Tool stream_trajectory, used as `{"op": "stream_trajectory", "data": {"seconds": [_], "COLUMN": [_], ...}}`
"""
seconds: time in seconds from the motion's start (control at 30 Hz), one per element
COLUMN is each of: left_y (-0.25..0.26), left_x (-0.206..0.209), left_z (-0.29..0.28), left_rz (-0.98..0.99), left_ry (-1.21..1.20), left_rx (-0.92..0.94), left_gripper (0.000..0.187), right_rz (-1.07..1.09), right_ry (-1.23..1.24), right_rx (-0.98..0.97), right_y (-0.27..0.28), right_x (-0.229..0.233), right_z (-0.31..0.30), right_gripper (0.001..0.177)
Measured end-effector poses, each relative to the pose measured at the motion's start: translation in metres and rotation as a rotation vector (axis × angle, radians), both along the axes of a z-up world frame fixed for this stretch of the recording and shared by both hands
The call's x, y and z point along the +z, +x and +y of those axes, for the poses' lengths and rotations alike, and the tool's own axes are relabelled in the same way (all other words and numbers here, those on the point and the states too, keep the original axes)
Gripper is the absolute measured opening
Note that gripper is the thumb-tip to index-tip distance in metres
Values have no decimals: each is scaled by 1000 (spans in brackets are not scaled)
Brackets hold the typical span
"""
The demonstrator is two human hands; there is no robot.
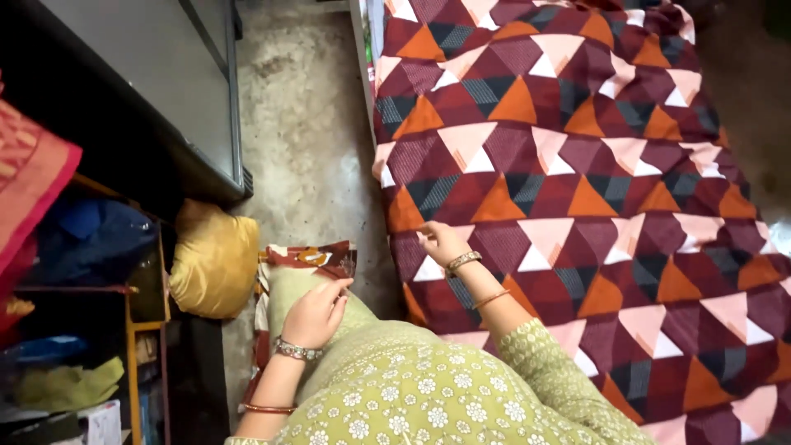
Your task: Spreading out a patterned bedsheet on a bed and tucking the edges under the mattress.
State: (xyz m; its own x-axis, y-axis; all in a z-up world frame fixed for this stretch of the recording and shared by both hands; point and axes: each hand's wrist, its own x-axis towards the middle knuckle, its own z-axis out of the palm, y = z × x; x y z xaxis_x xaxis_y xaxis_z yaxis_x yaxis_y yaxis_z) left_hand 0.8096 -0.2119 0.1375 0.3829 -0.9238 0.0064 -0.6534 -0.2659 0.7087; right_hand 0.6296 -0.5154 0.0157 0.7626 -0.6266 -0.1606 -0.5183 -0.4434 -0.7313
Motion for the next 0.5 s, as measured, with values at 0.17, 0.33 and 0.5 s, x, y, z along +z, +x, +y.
{"op": "stream_trajectory", "data": {"seconds": [0.17, 0.33, 0.5], "left_y": [60, 140, 248], "left_x": [7, 15, 25], "left_z": [-61, -140, -228], "left_rz": [-53, -279, -275], "left_ry": [-72, -214, -215], "left_rx": [7, 45, -119], "left_gripper": [41, 55, 57], "right_rz": [-163, -301, -306], "right_ry": [-138, -300, -330], "right_rx": [28, 76, -3], "right_y": [59, 124, 207], "right_x": [70, 142, 155], "right_z": [-17, -34, -81], "right_gripper": [36, 33, 32]}}
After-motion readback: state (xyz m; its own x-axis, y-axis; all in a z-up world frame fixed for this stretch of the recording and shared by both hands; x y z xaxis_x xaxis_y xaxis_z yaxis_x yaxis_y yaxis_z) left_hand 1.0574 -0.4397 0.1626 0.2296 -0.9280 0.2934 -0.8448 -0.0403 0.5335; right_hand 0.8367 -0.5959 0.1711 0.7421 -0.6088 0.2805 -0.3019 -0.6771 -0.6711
